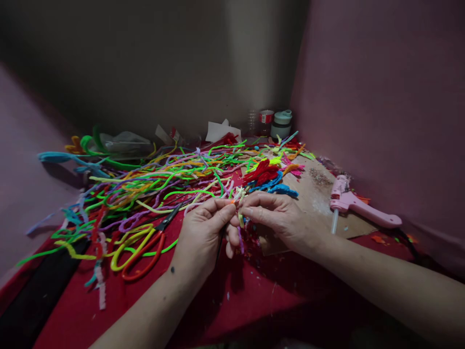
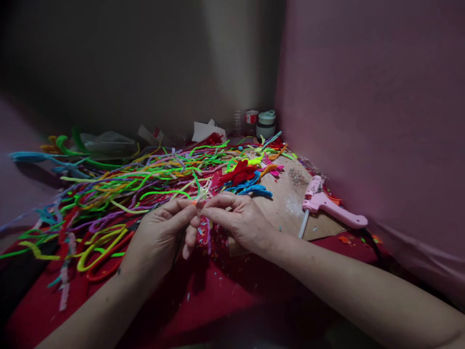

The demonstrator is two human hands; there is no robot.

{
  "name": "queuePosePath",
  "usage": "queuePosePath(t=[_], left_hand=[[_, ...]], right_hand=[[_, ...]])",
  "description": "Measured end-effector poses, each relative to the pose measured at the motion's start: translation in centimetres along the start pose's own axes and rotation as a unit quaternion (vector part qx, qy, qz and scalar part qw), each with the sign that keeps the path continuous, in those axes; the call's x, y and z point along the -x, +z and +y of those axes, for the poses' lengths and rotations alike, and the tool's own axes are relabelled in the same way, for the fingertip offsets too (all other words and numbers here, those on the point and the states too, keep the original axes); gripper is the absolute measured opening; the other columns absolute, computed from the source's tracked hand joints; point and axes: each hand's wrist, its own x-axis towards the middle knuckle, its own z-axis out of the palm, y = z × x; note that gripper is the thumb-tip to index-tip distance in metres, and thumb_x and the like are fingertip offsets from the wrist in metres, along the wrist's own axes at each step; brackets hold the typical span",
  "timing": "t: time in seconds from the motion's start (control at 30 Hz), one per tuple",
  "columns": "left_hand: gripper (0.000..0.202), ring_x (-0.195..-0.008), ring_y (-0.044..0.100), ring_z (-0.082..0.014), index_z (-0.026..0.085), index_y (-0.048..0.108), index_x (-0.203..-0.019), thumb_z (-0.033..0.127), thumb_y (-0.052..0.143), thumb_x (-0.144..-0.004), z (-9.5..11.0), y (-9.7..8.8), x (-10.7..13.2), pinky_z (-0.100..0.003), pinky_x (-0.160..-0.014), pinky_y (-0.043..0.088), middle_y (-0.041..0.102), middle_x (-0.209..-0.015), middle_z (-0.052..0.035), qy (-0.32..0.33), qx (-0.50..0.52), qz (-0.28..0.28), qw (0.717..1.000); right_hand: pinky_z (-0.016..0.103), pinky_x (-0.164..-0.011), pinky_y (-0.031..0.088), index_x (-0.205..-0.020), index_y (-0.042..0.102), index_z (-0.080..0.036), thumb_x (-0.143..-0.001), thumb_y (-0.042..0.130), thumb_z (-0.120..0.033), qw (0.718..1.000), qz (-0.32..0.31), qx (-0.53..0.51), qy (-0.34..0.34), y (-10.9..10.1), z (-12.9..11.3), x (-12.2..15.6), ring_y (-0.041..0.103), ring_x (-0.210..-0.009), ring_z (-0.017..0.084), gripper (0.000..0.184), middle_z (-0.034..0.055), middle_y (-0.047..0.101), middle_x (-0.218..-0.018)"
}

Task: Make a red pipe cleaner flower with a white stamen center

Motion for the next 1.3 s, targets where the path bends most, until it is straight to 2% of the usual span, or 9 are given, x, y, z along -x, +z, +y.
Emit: queuePosePath(t=[0.27,0.47,0.57,0.73,0.9,1.07,1.3], left_hand=[[0.012,-0.035,0.053,-0.0096,0.014,0.057,-0.081,0.023,0.062,-0.076,-0.4,0.3,0.1,-0.018,-0.03,0.041,0.059,-0.055,0.0028,0.028,-0.051,-0.005,0.998],[0.01,-0.034,0.052,-0.0104,0.014,0.06,-0.08,0.022,0.063,-0.074,-0.7,0.8,0.5,-0.02,-0.032,0.041,0.058,-0.048,0.0037,0.059,-0.088,0.03,0.994],[0.008,-0.034,0.051,-0.0103,0.015,0.06,-0.078,0.022,0.063,-0.075,-0.9,0.8,0.5,-0.02,-0.032,0.04,0.057,-0.048,0.0045,0.082,-0.093,0.035,0.992],[0.008,-0.036,0.051,-0.0095,0.015,0.062,-0.077,0.022,0.063,-0.075,-1.2,0.6,0.2,-0.02,-0.033,0.039,0.058,-0.05,0.004,0.1,-0.071,0.038,0.992],[0.007,-0.038,0.051,-0.009,0.015,0.063,-0.077,0.02,0.065,-0.073,-1.2,0.6,0.0,-0.021,-0.037,0.04,0.06,-0.054,0.0036,0.098,-0.041,0.046,0.993],[0.006,-0.044,0.053,-0.0069,0.015,0.065,-0.074,0.015,0.068,-0.069,-1.2,0.6,-0.2,-0.02,-0.048,0.044,0.062,-0.056,0.0034,0.091,-0.017,0.054,0.994],[0.007,-0.043,0.049,-0.006,0.016,0.067,-0.076,0.017,0.068,-0.069,-1.1,0.7,0.1,-0.017,-0.043,0.038,0.058,-0.052,0.0041,0.099,-0.03,0.068,0.992]], right_hand=[[0.021,-0.049,0.043,-0.072,0.058,-0.016,-0.081,0.059,-0.035,0.999,0.002,-0.012,0.029,0.4,0.4,0.1,0.058,-0.051,0.01,0.02,-0.0019,0.061,-0.056],[0.018,-0.037,0.038,-0.075,0.053,-0.017,-0.08,0.058,-0.041,0.996,-0.004,-0.073,0.047,0.7,1.0,0.3,0.054,-0.037,0.01,0.024,-0.0037,0.058,-0.046],[0.019,-0.036,0.038,-0.075,0.053,-0.018,-0.077,0.061,-0.042,0.996,0.02,-0.073,0.039,0.8,1.1,0.2,0.055,-0.038,0.011,0.026,-0.0046,0.057,-0.045],[0.024,-0.044,0.046,-0.069,0.05,-0.019,-0.075,0.065,-0.038,0.997,0.034,-0.073,0.02,1.5,0.5,0.2,0.056,-0.041,0.012,0.025,-0.0058,0.056,-0.046],[0.024,-0.047,0.046,-0.069,0.052,-0.018,-0.079,0.061,-0.037,0.998,0.026,-0.06,-0.006,1.6,0.3,0.3,0.057,-0.044,0.012,0.023,-0.0032,0.06,-0.05],[0.022,-0.049,0.043,-0.071,0.058,-0.018,-0.081,0.059,-0.031,0.998,0.057,-0.026,0.004,1.2,0.6,0.3,0.053,-0.047,0.009,0.016,-0.0034,0.059,-0.054],[0.024,-0.06,0.042,-0.071,0.064,-0.017,-0.076,0.064,-0.03,0.988,0.13,0.064,-0.044,1.0,0.7,0.2,0.054,-0.065,0.012,0.014,-0.0004,0.06,-0.069]])
